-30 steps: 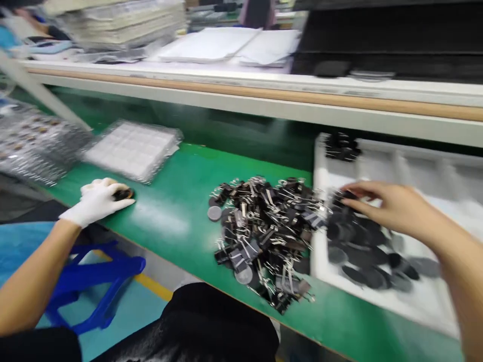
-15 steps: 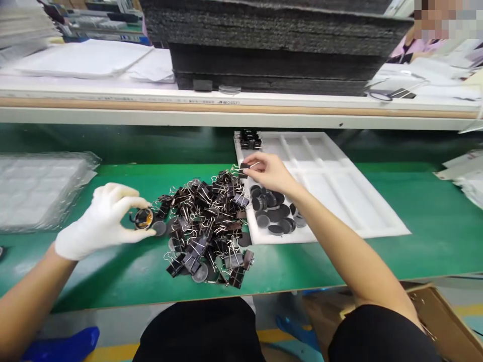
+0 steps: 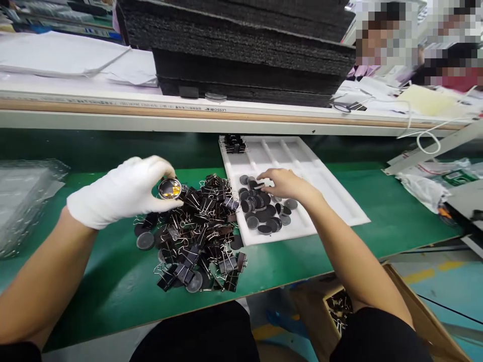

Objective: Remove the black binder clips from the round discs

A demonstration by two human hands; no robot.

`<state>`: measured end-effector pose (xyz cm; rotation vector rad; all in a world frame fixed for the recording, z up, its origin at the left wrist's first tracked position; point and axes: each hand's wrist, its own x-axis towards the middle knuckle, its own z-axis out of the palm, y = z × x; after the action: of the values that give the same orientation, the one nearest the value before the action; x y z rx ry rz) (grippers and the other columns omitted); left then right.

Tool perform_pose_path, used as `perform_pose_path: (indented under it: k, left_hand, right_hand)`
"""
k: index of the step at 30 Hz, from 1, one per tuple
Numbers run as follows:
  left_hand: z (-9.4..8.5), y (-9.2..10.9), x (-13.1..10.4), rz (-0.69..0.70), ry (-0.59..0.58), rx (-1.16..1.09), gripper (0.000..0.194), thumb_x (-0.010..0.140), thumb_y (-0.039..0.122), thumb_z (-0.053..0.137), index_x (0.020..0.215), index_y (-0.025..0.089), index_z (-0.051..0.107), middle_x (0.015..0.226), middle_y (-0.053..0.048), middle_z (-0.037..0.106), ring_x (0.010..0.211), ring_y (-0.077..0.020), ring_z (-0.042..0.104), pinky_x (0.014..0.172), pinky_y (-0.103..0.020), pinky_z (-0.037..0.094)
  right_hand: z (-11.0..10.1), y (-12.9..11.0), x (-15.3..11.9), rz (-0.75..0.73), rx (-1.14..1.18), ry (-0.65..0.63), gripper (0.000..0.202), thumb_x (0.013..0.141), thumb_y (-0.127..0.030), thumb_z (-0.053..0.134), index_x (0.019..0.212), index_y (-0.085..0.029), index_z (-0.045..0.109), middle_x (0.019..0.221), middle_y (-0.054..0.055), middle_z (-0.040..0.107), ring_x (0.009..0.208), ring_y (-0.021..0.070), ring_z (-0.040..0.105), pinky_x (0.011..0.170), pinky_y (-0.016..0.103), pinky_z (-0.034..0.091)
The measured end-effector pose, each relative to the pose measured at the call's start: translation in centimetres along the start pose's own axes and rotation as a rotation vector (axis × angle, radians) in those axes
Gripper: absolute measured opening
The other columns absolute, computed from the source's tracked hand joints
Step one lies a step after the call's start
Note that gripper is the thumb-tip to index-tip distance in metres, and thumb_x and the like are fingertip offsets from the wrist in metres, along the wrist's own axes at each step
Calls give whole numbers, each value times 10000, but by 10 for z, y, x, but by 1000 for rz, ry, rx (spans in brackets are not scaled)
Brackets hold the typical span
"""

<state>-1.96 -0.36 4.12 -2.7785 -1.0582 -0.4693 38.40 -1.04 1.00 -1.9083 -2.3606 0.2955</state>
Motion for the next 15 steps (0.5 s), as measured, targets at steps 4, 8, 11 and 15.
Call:
perform_pose_path:
  k: [4, 8, 11, 15]
  left_hand:
    - [2, 3, -3, 6, -6, -133, 444, 857, 535, 726, 1171, 236, 630, 909, -22, 733, 738, -201, 653, 696, -324, 454]
    - [9, 10, 2, 33, 109, -119, 446, 854, 484, 761, 1168, 192, 637, 934, -43, 760, 762, -206, 690, 749, -335, 461]
    - [14, 15, 3, 81, 181, -71, 428, 867, 492, 756, 1136, 176, 648, 920, -52, 770, 760, -216, 709, 759, -348, 441]
    - [17, 20, 3, 137, 259, -10, 355, 933, 506, 665, 1045, 169, 652, 826, -42, 752, 721, -209, 709, 719, -347, 401]
  right_hand:
    - [-1, 7, 0, -54, 105, 35, 248, 899, -368, 614, 958, -249, 824, 1044, 103, 812, 967, 322, 747, 933, 531, 573]
    - [-12, -50, -13, -46, 374, 347, 266, 926, -479, 658, 988, -262, 798, 1029, 84, 802, 925, 283, 742, 889, 508, 599]
    - [-7, -114, -20, -110, 772, 358, 255, 883, -463, 761, 1024, -250, 774, 957, 61, 790, 845, 230, 749, 811, 431, 635]
    - [16, -166, -10, -244, 970, 287, 290, 823, -387, 844, 1012, -229, 692, 891, 29, 749, 793, 186, 719, 740, 356, 616]
